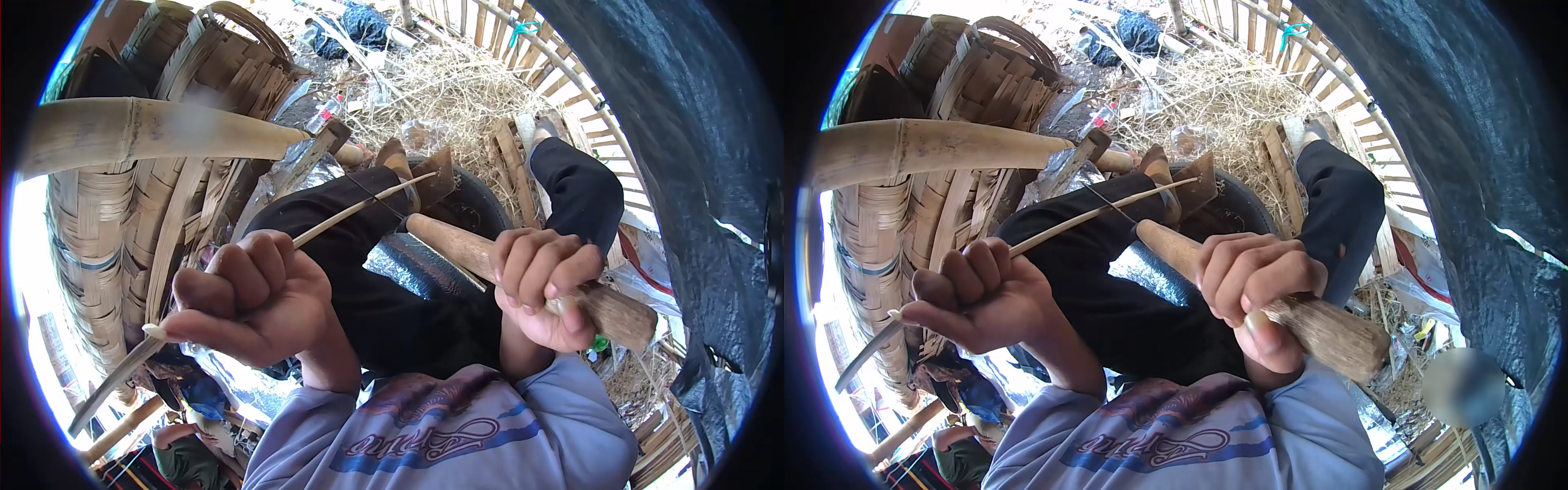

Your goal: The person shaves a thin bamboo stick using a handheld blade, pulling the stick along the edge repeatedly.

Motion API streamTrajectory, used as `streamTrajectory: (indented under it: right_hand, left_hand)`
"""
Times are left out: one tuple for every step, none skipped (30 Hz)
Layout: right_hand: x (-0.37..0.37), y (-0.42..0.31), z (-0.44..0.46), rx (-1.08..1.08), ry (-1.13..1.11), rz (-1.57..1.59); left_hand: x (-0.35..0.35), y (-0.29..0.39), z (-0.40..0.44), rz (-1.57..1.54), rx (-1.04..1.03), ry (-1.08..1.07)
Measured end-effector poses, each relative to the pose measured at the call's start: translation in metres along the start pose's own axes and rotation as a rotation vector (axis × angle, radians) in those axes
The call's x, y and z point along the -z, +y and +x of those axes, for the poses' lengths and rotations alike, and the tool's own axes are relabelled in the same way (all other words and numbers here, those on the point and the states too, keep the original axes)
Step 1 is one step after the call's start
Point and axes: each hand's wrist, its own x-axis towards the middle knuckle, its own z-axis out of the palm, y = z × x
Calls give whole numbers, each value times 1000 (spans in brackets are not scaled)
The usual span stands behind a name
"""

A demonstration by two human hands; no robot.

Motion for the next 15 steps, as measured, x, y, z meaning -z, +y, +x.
streamTrajectory:
  right_hand:
    - [1,4,-1,2,-3,0]
    - [4,15,-2,-2,27,7]
    - [7,25,-4,-7,58,14]
    - [10,33,-4,-2,130,42]
    - [14,32,-3,7,121,47]
    - [10,24,0,27,62,27]
    - [3,13,1,45,8,9]
    - [-5,3,1,56,-47,-35]
    - [-7,-3,5,121,-131,-78]
    - [-7,-2,4,90,-104,-66]
    - [-7,1,2,62,-74,-59]
    - [-5,14,-1,13,32,-61]
    - [3,23,-2,-11,84,-25]
    - [11,33,-3,-34,137,13]
    - [10,27,-2,-30,136,16]
  left_hand:
    - [3,0,-1,-11,-10,-15]
    - [6,0,-1,-21,-18,-30]
    - [8,0,-1,-22,-19,-31]
    - [11,1,-1,-17,-23,-25]
    - [12,1,-1,-10,-30,-20]
    - [9,-1,0,-10,-35,-21]
    - [5,-2,-1,-50,-27,-59]
    - [3,-2,-2,-88,-14,-96]
    - [4,-2,-2,-84,-11,-93]
    - [3,-3,-3,-78,-17,-94]
    - [1,-4,-4,-77,-22,-97]
    - [1,-4,-4,-87,-23,-100]
    - [2,-4,-4,-69,-24,-71]
    - [2,-4,-4,-46,-25,-41]
    - [0,-5,-3,-46,-28,-44]
